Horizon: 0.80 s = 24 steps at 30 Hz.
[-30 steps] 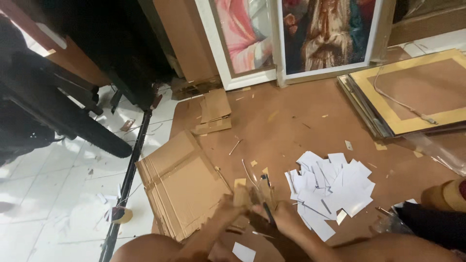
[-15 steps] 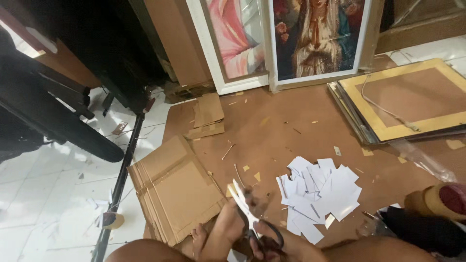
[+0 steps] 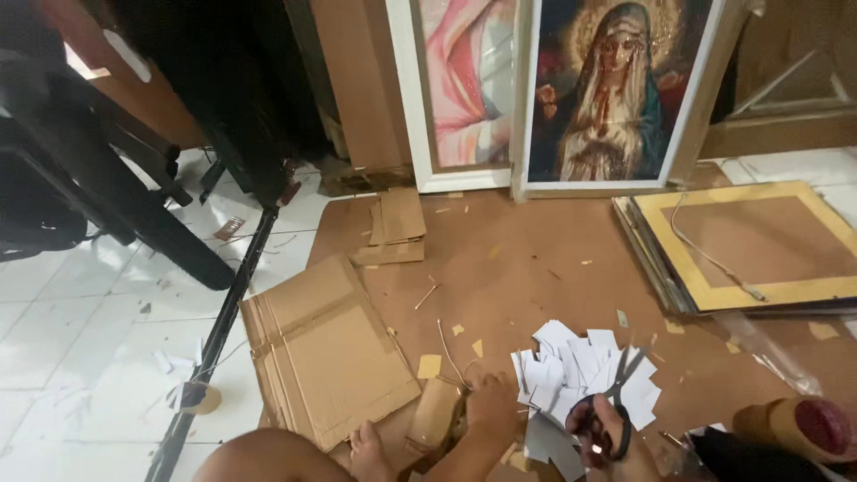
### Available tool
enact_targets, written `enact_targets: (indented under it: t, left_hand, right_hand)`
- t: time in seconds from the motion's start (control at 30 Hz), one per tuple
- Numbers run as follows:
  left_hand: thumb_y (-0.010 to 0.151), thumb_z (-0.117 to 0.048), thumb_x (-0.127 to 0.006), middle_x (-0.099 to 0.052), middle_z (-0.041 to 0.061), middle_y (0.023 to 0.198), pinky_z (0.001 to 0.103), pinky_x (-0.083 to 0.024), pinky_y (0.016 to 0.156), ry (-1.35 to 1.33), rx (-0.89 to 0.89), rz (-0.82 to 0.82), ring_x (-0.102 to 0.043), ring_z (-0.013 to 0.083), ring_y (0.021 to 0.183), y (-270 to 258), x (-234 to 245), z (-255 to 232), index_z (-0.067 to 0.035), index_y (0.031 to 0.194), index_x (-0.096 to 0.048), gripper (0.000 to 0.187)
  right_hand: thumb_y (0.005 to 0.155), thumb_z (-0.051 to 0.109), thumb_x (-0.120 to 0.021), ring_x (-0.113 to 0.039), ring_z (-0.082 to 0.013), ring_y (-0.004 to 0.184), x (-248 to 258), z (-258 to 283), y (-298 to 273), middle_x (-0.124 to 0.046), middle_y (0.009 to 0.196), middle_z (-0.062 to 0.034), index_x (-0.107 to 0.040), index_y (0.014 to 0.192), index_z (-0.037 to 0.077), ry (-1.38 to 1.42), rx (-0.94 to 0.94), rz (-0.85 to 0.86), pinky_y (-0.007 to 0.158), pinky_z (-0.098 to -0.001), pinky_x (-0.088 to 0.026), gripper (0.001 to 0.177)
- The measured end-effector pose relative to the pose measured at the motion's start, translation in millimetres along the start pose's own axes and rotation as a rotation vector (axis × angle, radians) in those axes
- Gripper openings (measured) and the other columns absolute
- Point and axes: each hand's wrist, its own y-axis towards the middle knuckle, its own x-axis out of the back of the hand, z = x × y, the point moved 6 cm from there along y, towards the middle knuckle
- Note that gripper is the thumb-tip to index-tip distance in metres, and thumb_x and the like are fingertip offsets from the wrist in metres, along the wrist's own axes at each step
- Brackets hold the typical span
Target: The person cuts a large piece of cardboard with scissors into smaller strips and rectangular sections while sitting on the floor.
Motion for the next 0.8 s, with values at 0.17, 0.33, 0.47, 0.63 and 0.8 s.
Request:
enact_targets:
  t: [0.17,0.33,0.47,0.63,0.8]
  left_hand:
    - [0.095,-0.015,-0.048,-0.07,0.022,0.101,0.053,-0.057,0.069,0.492,-1.02,0.768,-0.068,0.0428,0.095,-231.5,67.5,-349.7,0.002,0.102,-0.069,0.028]
    - [0.088,-0.024,-0.071,-0.071,-0.002,0.085,0.025,-0.048,0.072,-0.215,-0.355,0.825,-0.064,0.0085,0.084,-201.3,307.1,-383.5,-0.015,0.086,-0.066,0.011]
    - [0.085,-0.046,-0.077,-0.067,-0.002,0.091,0.03,-0.042,0.048,-0.078,-0.45,0.431,-0.056,0.0106,0.06,-22.6,397.6,-264.4,-0.025,0.125,-0.06,0.048]
    - [0.071,-0.102,-0.039,-0.015,0.01,0.18,0.089,0.012,0.099,0.65,0.32,-0.108,-0.036,0.0808,0.144,162.1,578.1,38.0,-0.059,0.15,-0.038,0.09]
    - [0.091,-0.065,-0.049,-0.051,0.027,0.149,0.068,-0.029,0.107,0.505,0.214,-0.231,-0.045,0.0504,0.135,153.2,588.8,52.0,-0.003,0.154,-0.038,0.089]
  right_hand:
    - [0.1,0.066,-0.056,-0.059,-0.0251,0.063,90.3,-34.1,92.2,-0.074,0.086,-0.02,-0.064,0.097,0.007,0.004,0.149,-0.19,0.05,-0.0356,-0.04,0.06]
    - [0.1,0.076,-0.05,-0.062,-0.0334,0.064,87.3,-30.2,80.7,-0.074,0.087,-0.0309,-0.063,0.094,0.0,-0.073,0.194,-0.15,0.049,-0.0371,-0.038,0.077]
    - [0.099,0.085,-0.046,-0.063,-0.0392,0.047,141.3,-63.0,162.1,-0.075,0.087,-0.0403,-0.075,0.093,-0.004,-0.057,0.133,0.127,0.035,-0.0363,-0.046,0.094]
    - [0.098,0.085,-0.054,-0.061,-0.0318,0.058,106.9,-37.1,125.0,-0.076,0.089,-0.0336,-0.072,0.096,-0.001,-0.129,0.103,0.037,0.048,-0.0355,-0.047,0.087]
    - [0.093,0.087,-0.055,-0.067,-0.0452,0.06,117.8,-45.9,155.4,-0.075,0.085,-0.043,-0.072,0.094,-0.006,-0.224,0.072,-0.018,0.038,-0.0449,-0.048,0.094]
